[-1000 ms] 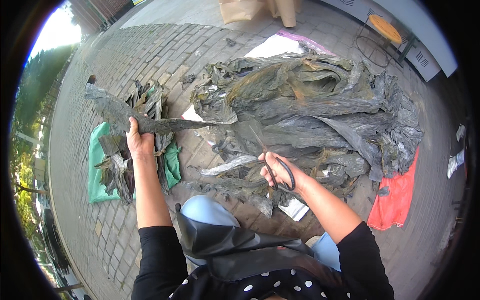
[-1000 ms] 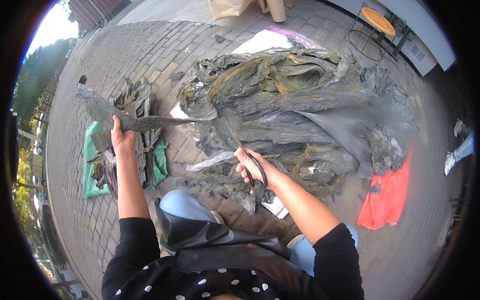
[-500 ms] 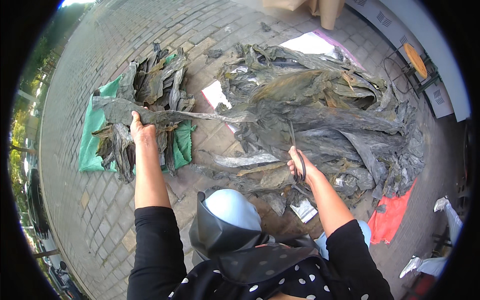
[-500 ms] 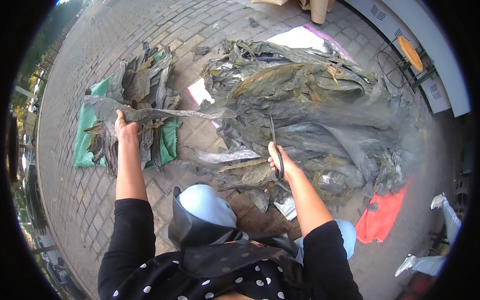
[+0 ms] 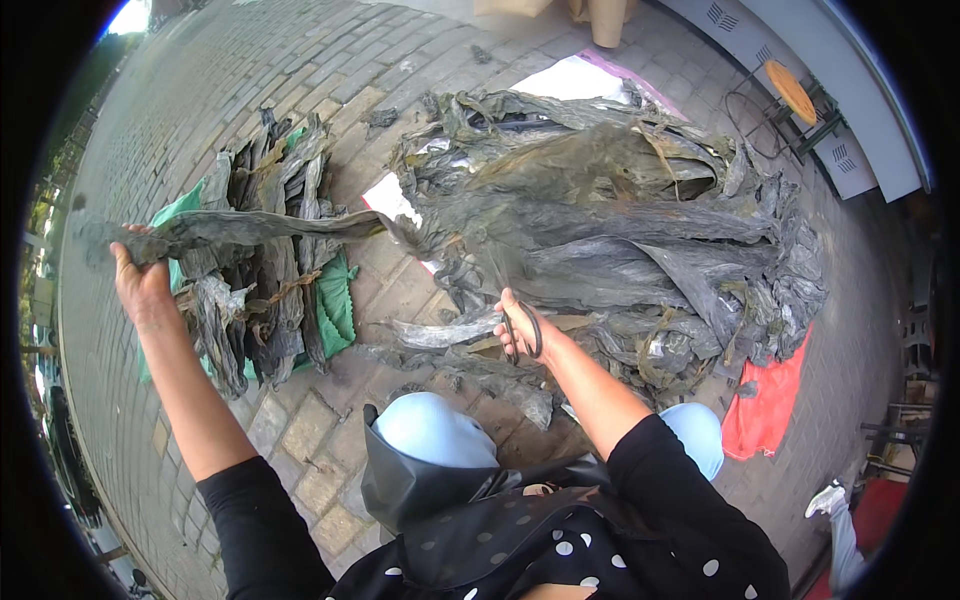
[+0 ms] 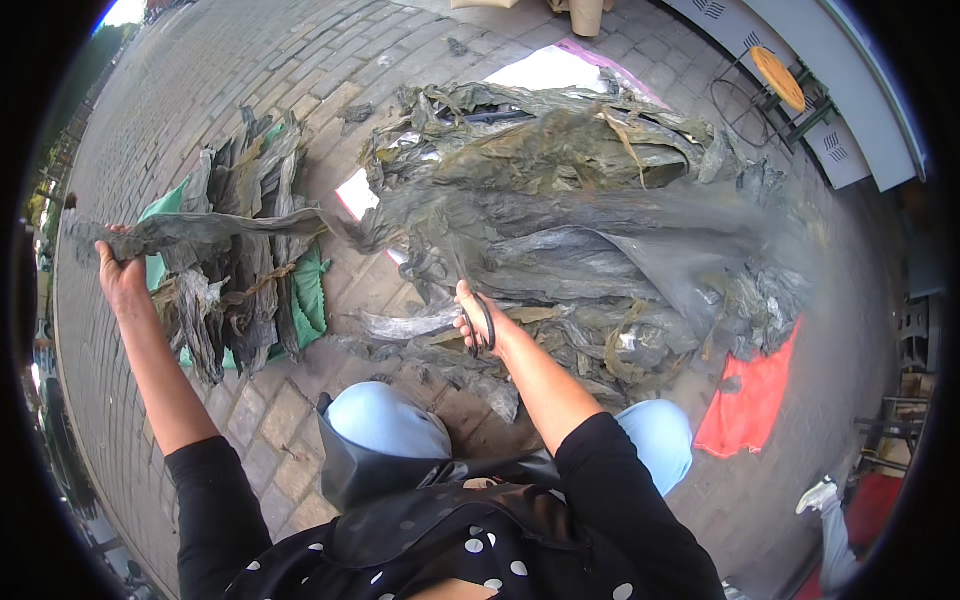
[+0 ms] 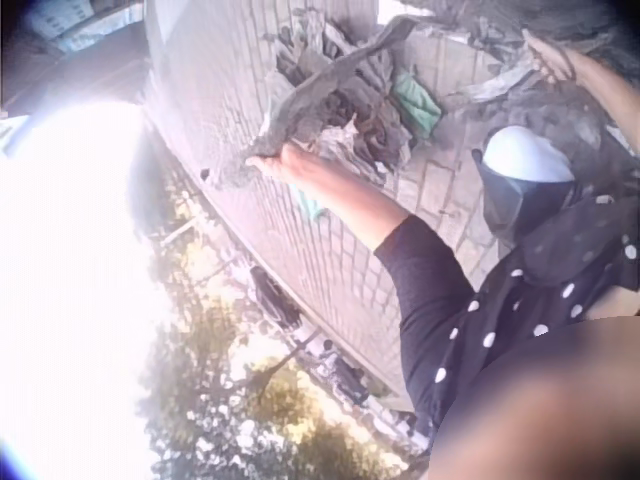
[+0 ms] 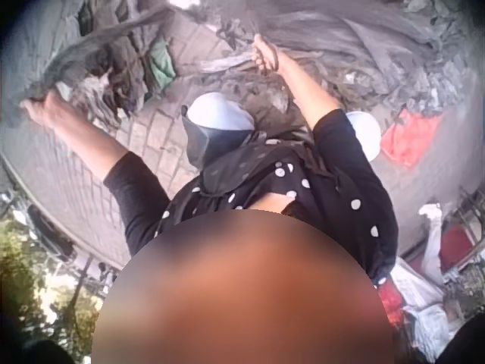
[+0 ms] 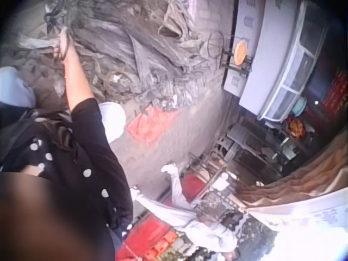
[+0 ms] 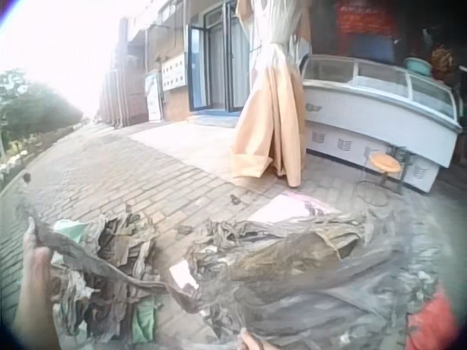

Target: The person sits on the ground and uses scissors to cut large, dark, crumpled fabric pieces into smaller strips. They repeatedly pick up pieces, cut them, and place the cut strips into a pile on a green mat to the left.

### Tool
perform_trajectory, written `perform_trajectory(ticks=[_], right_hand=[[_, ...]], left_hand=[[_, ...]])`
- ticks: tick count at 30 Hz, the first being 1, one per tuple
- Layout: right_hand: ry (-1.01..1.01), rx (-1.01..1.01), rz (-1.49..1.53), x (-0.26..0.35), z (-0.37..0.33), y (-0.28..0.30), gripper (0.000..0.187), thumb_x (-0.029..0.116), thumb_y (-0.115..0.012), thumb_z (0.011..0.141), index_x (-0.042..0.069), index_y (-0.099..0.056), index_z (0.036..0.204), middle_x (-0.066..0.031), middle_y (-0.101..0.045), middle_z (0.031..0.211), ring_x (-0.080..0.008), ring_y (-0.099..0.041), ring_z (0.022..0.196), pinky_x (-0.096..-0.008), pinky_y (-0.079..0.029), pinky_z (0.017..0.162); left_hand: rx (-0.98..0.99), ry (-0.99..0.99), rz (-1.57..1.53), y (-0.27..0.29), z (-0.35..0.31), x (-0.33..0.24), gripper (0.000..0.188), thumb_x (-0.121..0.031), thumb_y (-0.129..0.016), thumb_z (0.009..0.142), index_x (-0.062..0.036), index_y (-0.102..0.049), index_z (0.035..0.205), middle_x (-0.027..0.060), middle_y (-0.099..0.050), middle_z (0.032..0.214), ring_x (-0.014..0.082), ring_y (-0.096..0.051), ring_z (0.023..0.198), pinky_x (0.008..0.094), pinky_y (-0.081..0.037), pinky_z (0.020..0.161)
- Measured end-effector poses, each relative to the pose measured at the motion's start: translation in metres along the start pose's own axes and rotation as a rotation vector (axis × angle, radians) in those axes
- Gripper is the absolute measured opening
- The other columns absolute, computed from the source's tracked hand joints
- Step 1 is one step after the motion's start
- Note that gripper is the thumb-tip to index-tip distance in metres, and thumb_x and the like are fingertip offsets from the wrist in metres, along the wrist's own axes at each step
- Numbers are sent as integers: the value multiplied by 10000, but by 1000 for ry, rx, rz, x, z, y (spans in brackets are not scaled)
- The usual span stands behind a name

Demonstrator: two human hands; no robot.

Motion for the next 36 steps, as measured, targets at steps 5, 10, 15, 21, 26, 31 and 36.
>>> perform_trajectory(ticks=[5,10,15,21,26,31,36], right_hand=[[134,332,-355,-28,-36,-27,620,591,-528,881,99,-415,1240,-33,-510,901,-94,-514,757,-246,-472,640],[71,275,-14,-38,-45,-18,692,633,-558,831,103,-407,1250,-57,-570,916,-130,-584,794,-276,-511,663],[236,93,41,-17,-56,-2,609,582,-549,878,102,-419,1231,-73,-591,912,-140,-598,784,-264,-494,638],[859,-76,-118,91,-111,3,443,276,-633,914,66,-418,1240,-55,-600,931,-108,-562,780,-242,-466,666],[1382,-505,-225,221,-152,-7,510,153,-701,861,63,-401,1263,-53,-564,1037,-109,-535,858,-256,-476,773],[1317,-43,458,255,-183,36,415,396,-538,949,125,-401,1232,-98,-587,1029,-150,-588,851,-260,-478,666],[1107,-86,790,251,-179,115,316,230,-616,904,199,-424,1153,-70,-594,1016,-220,-621,860,-337,-506,651]], left_hand=[[-190,-55,37,32,-21,-13,348,-270,-513,962,23,-521,1149,126,-587,1034,256,-549,970,424,-450,926],[-369,51,79,70,-71,94,321,-293,-558,940,-17,-565,1104,106,-631,1009,253,-598,937,436,-483,899],[-705,215,99,51,-101,184,292,-307,-547,943,-52,-578,1082,134,-638,1000,301,-612,892,488,-499,834],[-105,215,-28,-161,-21,188,378,-214,-319,1015,73,-375,1254,276,-521,1246,417,-505,1161,568,-365,1045],[-16,382,-86,-256,-65,266,379,-172,-292,1013,75,-283,1300,314,-512,1204,421,-557,1071,576,-437,982],[-69,385,-236,-265,-120,327,398,-286,-336,1021,54,-447,1197,228,-577,1123,347,-571,1036,510,-438,998],[-321,738,-197,-193,-245,437,343,-259,-478,977,-83,-454,1270,125,-537,1279,297,-504,1196,521,-367,1046]])
Point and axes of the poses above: each hand's wrist, its own z-axis towards the middle knuckle, its own y-axis out of the back of the hand, x = y × z, the point moved 7 cm from there along z, towards the middle knuckle
